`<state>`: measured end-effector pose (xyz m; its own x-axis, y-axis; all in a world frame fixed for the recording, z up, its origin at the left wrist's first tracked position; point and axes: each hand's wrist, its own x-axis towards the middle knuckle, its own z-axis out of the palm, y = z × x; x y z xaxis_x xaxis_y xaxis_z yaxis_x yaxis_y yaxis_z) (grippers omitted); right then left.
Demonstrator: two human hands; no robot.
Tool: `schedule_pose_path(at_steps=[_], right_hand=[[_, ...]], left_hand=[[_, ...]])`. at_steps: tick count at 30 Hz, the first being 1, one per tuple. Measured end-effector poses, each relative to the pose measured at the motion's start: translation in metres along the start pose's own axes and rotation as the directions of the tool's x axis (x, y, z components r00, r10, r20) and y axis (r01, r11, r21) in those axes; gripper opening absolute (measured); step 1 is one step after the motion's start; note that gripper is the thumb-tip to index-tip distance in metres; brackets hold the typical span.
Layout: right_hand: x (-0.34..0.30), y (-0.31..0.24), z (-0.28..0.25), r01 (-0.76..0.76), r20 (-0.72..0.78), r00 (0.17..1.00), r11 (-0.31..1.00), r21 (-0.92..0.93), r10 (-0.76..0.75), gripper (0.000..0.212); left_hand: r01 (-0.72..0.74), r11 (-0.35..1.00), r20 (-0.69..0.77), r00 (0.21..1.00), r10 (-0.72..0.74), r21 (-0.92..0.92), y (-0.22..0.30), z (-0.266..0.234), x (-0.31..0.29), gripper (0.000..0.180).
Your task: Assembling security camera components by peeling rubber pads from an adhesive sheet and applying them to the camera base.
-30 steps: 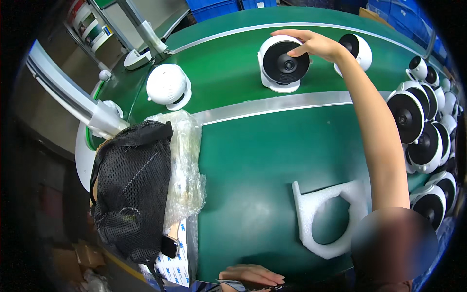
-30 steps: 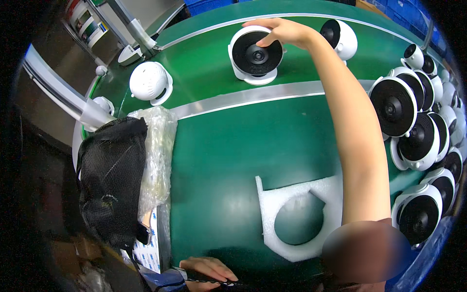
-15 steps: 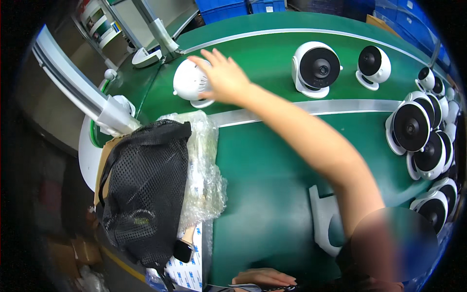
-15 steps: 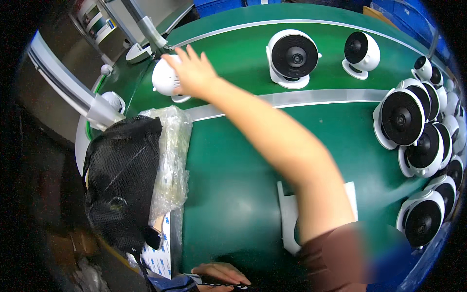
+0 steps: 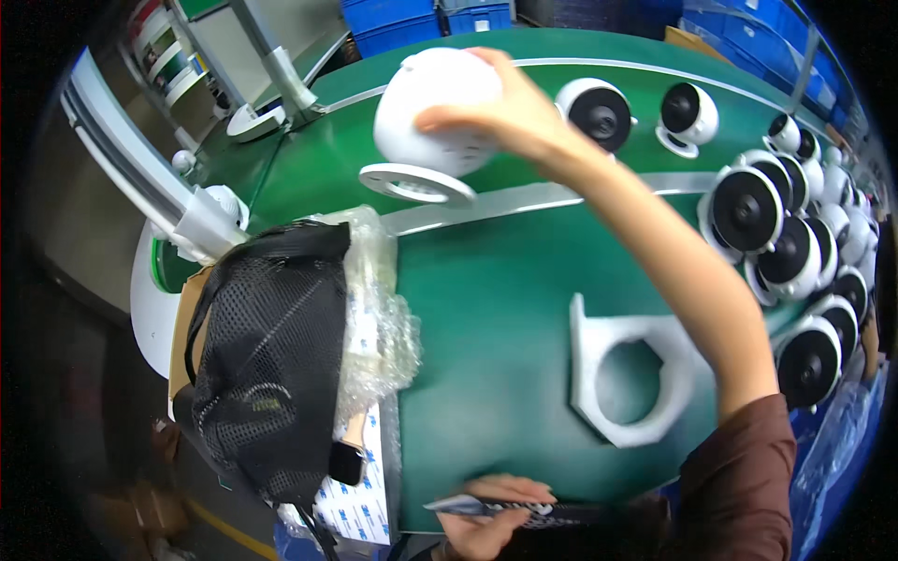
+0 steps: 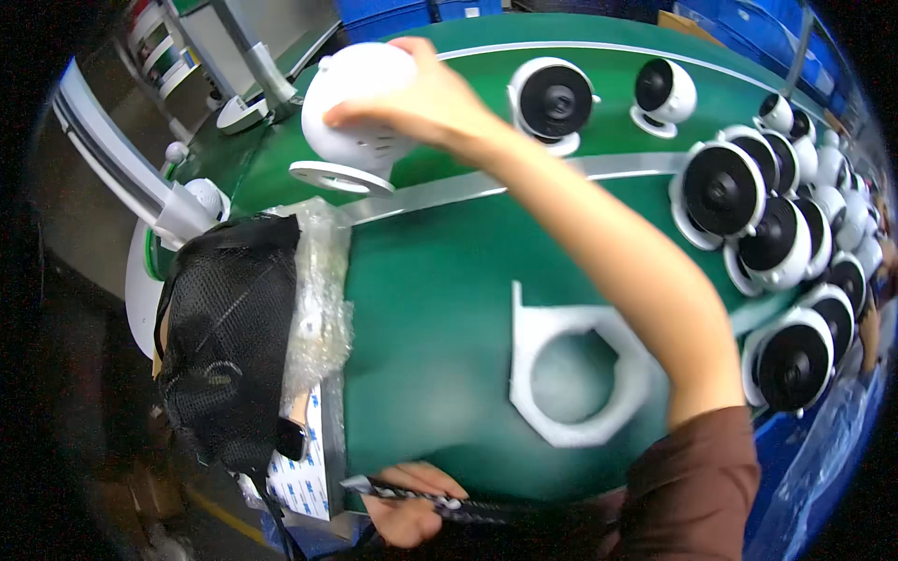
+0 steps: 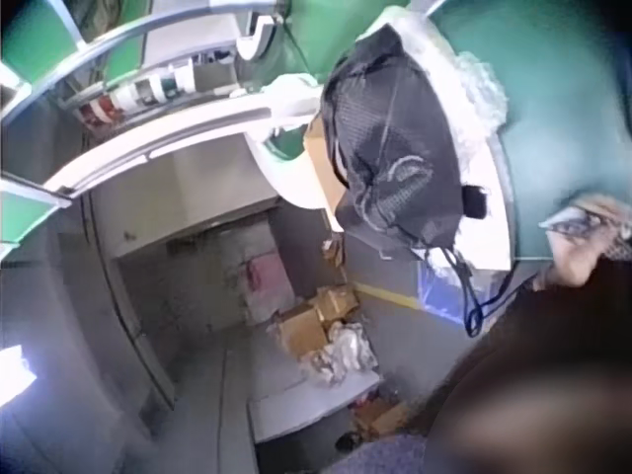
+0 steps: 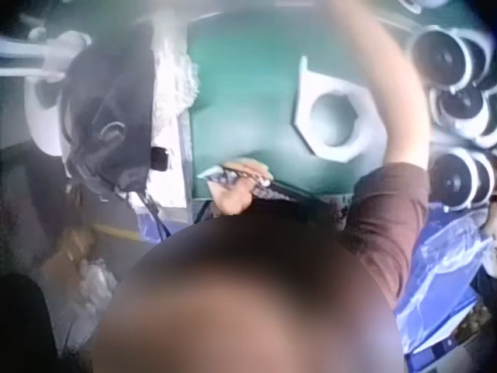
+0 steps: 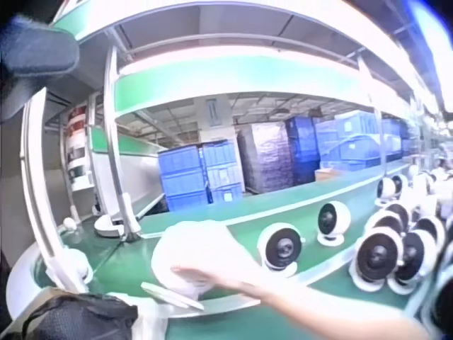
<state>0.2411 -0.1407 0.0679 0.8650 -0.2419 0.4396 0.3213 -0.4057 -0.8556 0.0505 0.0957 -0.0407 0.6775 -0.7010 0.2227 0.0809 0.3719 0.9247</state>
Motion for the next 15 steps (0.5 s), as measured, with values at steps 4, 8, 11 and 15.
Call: schedule_pose_path(at_steps=[4, 8, 11, 15], right_hand=[[-0.109, -0.063, -0.075, -0.233, 0.203, 0.961, 0.94, 0.248, 0.185, 0.05], [-0.197, -0.049, -0.125, -0.577, 0.253, 0.817, 0.718, 0.389, 0.519, 0.032], [-0.226, -0.049, -0.116, -0.695, -0.045, 0.717, 0.719, 0.023, 0.695, 0.041], [-0.219, -0.042, -0.111, -0.245, 0.012, 0.938, 0.688, -0.683, 0.347, 0.051]], left_hand=[[-0.1, 0.994, -0.37, 0.923, 0.108, 0.04, -0.005, 0.028, -0.01, 0.026], [-0.112, 0.985, -0.247, 0.959, 0.141, 0.128, -0.003, 0.046, 0.015, 0.052], [-0.238, 0.941, -0.009, 0.969, 0.247, 0.24, -0.005, 0.061, 0.028, 0.065], [-0.094, 0.995, -0.107, 0.989, 0.098, 0.038, 0.001, 0.084, 0.033, 0.062]])
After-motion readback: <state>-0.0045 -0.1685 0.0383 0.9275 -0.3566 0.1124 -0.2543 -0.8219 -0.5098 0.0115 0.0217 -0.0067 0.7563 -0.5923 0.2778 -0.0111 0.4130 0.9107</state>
